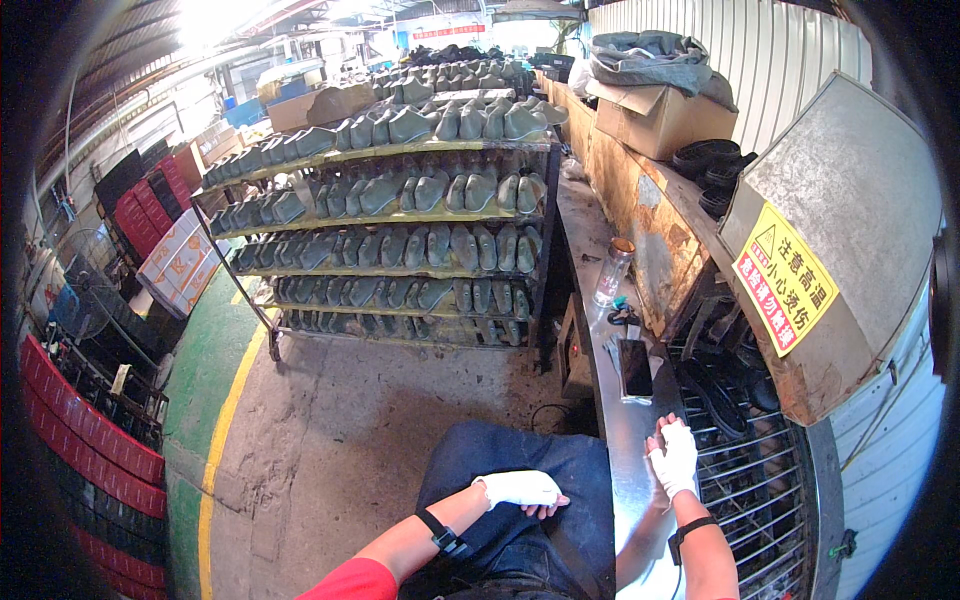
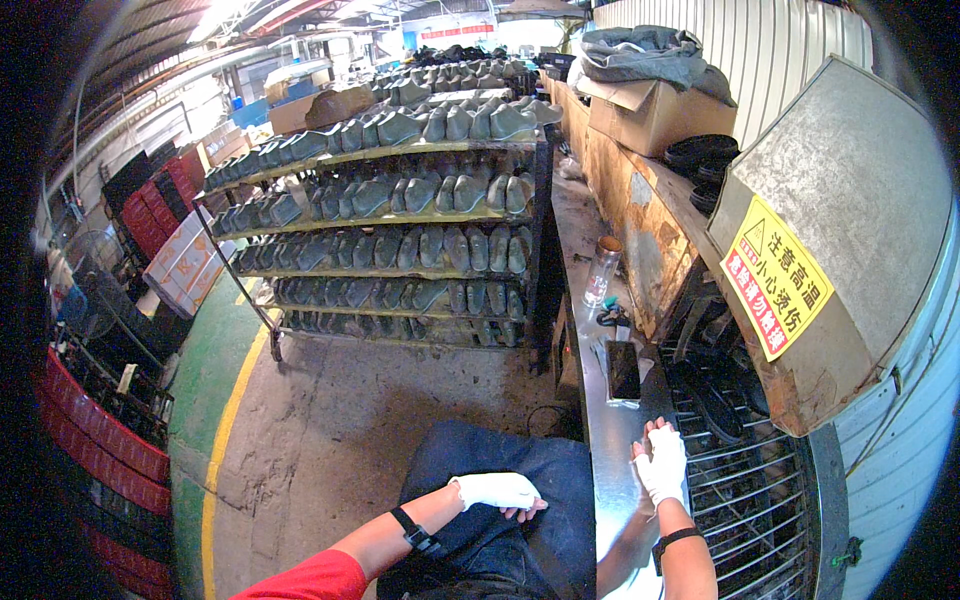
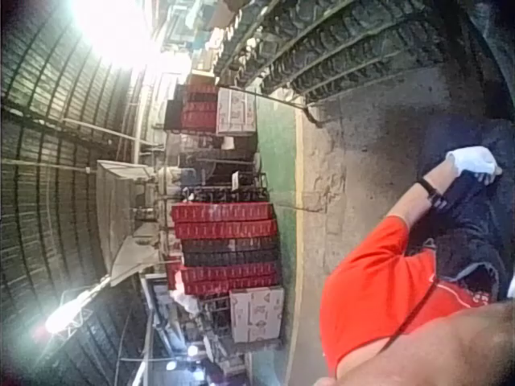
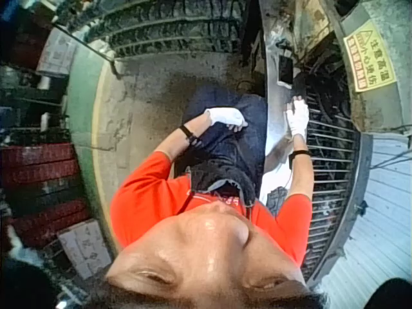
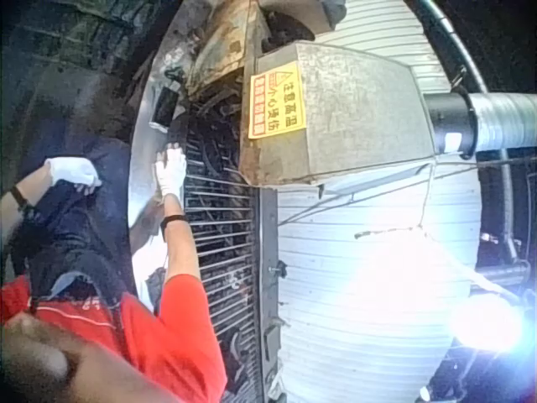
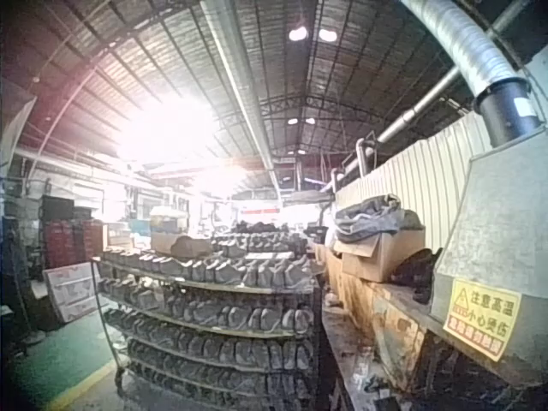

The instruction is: Attaching and pressing soles onto shoe uppers using heat-activated adhesive.

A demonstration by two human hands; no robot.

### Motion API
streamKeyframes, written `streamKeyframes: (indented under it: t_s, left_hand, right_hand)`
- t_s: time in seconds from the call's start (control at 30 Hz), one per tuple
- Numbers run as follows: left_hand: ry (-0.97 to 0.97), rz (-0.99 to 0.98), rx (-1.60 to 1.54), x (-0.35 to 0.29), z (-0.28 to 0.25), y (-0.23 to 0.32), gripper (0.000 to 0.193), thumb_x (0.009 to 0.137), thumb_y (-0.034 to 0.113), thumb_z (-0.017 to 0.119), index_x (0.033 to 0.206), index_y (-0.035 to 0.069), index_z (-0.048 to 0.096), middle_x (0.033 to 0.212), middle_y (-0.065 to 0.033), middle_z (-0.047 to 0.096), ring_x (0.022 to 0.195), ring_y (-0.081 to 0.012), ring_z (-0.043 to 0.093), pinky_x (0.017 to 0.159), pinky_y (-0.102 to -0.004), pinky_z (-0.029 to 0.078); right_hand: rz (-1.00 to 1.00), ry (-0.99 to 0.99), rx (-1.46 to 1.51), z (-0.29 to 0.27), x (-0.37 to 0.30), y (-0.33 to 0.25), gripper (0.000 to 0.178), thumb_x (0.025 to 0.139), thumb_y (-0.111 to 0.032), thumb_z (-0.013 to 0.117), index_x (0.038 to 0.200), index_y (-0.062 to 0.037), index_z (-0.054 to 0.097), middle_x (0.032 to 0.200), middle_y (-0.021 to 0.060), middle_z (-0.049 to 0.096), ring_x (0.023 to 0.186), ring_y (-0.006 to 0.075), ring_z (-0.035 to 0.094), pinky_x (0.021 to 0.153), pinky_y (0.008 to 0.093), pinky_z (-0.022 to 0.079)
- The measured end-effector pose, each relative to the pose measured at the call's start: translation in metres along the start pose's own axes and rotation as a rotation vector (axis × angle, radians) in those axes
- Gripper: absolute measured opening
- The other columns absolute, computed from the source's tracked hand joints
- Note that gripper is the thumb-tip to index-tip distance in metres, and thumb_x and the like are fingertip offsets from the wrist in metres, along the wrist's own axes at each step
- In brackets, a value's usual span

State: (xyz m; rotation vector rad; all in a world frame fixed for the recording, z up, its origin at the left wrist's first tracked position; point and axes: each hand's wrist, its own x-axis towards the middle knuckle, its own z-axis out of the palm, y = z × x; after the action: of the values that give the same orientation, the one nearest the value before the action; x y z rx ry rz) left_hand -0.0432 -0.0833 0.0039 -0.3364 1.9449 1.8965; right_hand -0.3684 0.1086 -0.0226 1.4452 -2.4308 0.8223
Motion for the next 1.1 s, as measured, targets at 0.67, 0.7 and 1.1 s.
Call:
streamKeyframes:
  t_s: [0.67, 0.7, 1.1]
  left_hand:
    - [0.017, -0.053, -0.003, 0.0022, -0.0002, -0.0016, 0.052, 0.100, 0.059, 0.072, 0.084, 0.010, 0.078, 0.074, -0.0007, 0.072, 0.057, -0.0100, 0.058, 0.054, -0.0267, 0.043]
    - [0.018, -0.049, -0.004, 0.0025, -0.0003, -0.0019, 0.052, 0.100, 0.059, 0.072, 0.084, 0.010, 0.078, 0.074, -0.0007, 0.072, 0.057, -0.0100, 0.059, 0.054, -0.0267, 0.043]
    - [0.003, -0.052, 0.033, 0.0010, -0.0007, 0.0009, 0.053, 0.101, 0.059, 0.070, 0.085, 0.009, 0.078, 0.075, -0.0008, 0.073, 0.057, -0.0106, 0.059, 0.054, -0.0272, 0.044]
  right_hand:
    - [0.023, -0.019, -0.007, 0.0016, -0.0011, 0.0022, 0.053, 0.086, -0.028, 0.081, 0.134, -0.0082, 0.070, 0.148, 0.0210, 0.065, 0.141, 0.0439, 0.056, 0.120, 0.0523, 0.043]
    - [0.022, -0.017, -0.005, 0.0017, -0.0011, 0.0024, 0.053, 0.086, -0.028, 0.081, 0.134, -0.0081, 0.071, 0.148, 0.0213, 0.065, 0.141, 0.0441, 0.056, 0.120, 0.0524, 0.043]
    - [0.031, -0.024, -0.005, 0.0022, -0.0014, 0.0029, 0.054, 0.087, -0.029, 0.082, 0.135, -0.0078, 0.071, 0.150, 0.0210, 0.064, 0.142, 0.0435, 0.055, 0.120, 0.0521, 0.043]
